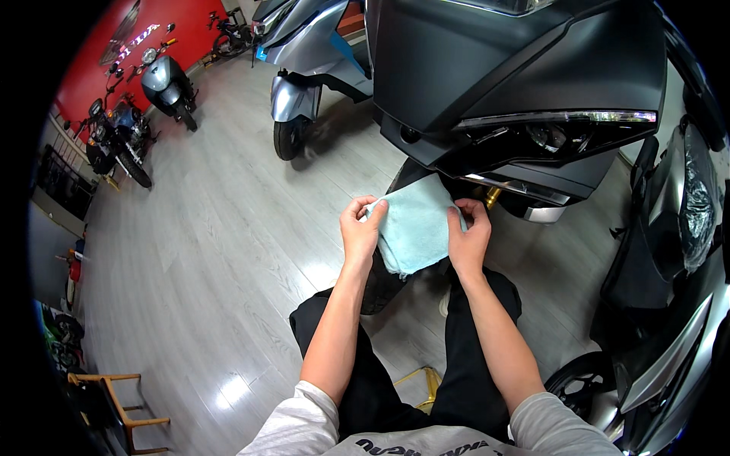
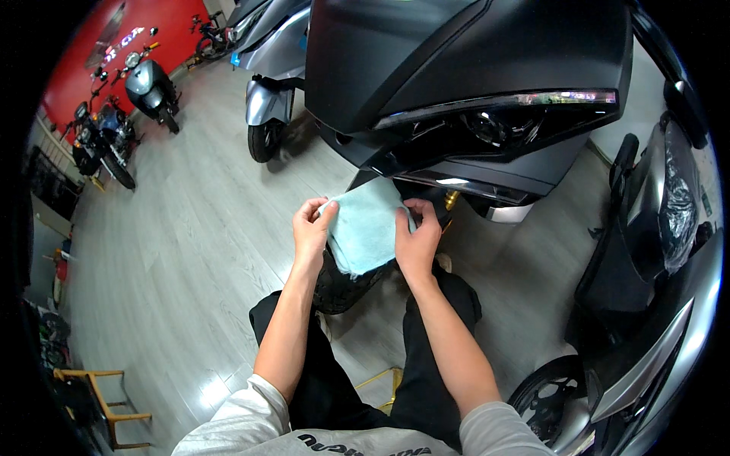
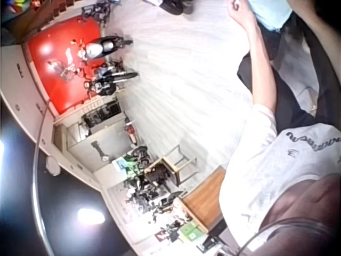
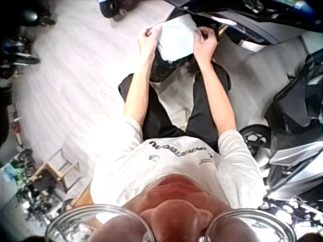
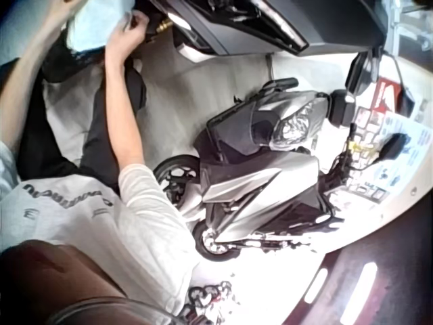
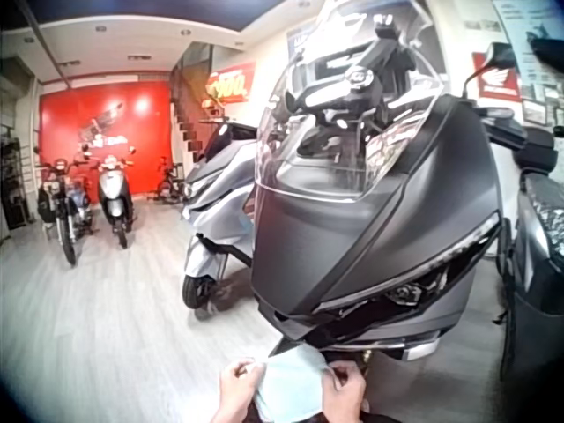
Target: The person wipes the front fender of a black motorcycle with a light blue microfiber cloth. They repeatedly fold the cloth and wipe the same area, focusing on the upper and side surfaces of the fender.
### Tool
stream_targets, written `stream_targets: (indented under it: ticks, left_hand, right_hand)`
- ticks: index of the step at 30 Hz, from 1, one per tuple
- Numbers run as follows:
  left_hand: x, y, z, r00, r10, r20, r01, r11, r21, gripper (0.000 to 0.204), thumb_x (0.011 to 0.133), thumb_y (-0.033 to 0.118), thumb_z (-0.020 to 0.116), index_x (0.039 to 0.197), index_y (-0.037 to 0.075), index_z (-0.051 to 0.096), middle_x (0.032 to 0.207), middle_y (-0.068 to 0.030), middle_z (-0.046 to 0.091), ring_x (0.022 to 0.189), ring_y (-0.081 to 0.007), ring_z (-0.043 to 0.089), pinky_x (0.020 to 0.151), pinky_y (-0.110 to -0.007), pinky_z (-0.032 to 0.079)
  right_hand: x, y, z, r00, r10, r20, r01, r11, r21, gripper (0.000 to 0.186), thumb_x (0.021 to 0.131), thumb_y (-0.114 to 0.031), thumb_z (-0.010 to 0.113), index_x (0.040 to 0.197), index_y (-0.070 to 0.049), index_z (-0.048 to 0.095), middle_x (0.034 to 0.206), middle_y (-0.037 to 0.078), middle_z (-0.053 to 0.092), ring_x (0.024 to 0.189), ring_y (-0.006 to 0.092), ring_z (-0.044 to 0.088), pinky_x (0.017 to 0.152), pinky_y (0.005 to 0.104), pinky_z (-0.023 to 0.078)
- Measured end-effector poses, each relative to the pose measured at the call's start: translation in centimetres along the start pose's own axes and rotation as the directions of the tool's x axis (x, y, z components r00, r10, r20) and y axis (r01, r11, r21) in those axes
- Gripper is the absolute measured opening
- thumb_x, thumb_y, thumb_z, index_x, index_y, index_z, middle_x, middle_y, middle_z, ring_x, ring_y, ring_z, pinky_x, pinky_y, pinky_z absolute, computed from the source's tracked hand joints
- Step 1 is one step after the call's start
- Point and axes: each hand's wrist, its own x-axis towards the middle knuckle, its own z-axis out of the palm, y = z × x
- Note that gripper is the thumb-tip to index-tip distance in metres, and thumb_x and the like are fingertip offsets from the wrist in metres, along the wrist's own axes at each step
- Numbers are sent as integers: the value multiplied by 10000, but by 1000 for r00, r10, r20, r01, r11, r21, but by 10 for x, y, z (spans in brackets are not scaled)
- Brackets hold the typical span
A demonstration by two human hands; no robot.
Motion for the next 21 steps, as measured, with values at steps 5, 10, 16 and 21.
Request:
stream_targets:
  ticks: [5,10,16,21]
  left_hand:
    - [3,-11,2,997,64,50,-70,990,122,154,896,158,745,928,36,658,831,41,614,755,-46,514,684,-216,420]
    - [1,-9,3,998,49,49,-57,983,176,167,901,177,737,888,36,648,813,41,604,760,-56,509,699,-222,417]
    - [0,-2,5,993,105,50,-111,981,159,188,905,187,732,852,36,634,811,35,602,765,-64,510,712,-237,419]
    - [2,0,14,991,114,67,-124,977,173,213,913,198,724,825,26,634,796,29,603,765,-73,512,724,-251,423]
  right_hand:
    - [10,6,-7,987,153,-45,-146,982,121,211,867,-59,702,1040,30,620,860,39,613,815,118,568,791,239,447]
    - [12,11,-8,951,303,-64,-260,894,364,206,863,-19,698,1055,24,635,858,1,602,782,79,545,731,226,432]
    - [24,21,-5,946,308,-97,-248,885,393,182,872,24,687,1048,2,643,880,-4,609,808,71,556,736,221,433]
    - [58,46,1,983,-19,-183,39,993,108,58,906,-22,678,942,15,653,870,8,636,798,69,568,704,231,435]
